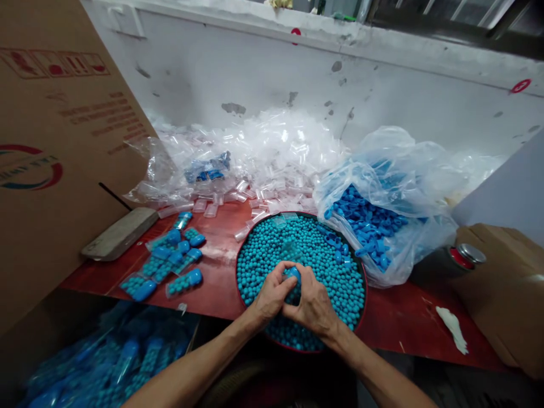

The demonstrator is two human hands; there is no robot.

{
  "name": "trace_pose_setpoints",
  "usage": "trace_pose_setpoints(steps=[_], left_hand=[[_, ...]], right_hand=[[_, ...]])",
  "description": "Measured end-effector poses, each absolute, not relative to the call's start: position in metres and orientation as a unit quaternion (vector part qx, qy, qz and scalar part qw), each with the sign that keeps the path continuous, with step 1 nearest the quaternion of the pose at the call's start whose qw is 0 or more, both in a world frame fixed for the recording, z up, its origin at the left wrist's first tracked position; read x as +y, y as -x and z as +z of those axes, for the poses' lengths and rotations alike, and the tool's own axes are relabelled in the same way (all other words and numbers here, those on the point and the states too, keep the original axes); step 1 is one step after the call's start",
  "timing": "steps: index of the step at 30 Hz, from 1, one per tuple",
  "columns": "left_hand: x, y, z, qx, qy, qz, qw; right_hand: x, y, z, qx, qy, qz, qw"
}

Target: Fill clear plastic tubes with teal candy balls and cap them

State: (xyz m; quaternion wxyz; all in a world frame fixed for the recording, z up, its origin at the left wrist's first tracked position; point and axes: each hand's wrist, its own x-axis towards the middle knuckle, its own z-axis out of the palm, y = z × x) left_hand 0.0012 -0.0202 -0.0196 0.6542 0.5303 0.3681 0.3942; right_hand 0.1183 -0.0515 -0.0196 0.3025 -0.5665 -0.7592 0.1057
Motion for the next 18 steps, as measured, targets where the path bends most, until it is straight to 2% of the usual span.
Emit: trace_pose_setpoints(steps=[4, 10, 14, 18], left_hand=[[-0.022, -0.002, -0.023, 0.390, -0.539, 0.379, 0.643], [-0.022, 0.021, -0.003, 0.432, -0.588, 0.369, 0.576], [-0.009, 0.076, 0.014, 0.502, -0.595, 0.395, 0.488], [0.012, 0.132, 0.004, 0.625, -0.540, 0.428, 0.368]], right_hand=[[-0.056, -0.112, -0.021, -0.751, 0.583, 0.082, 0.300], [-0.064, -0.106, -0.003, -0.780, 0.574, 0.133, 0.210], [-0.048, -0.137, 0.004, -0.770, 0.570, 0.158, 0.240], [-0.013, -0.192, -0.004, -0.723, 0.637, 0.108, 0.246]])
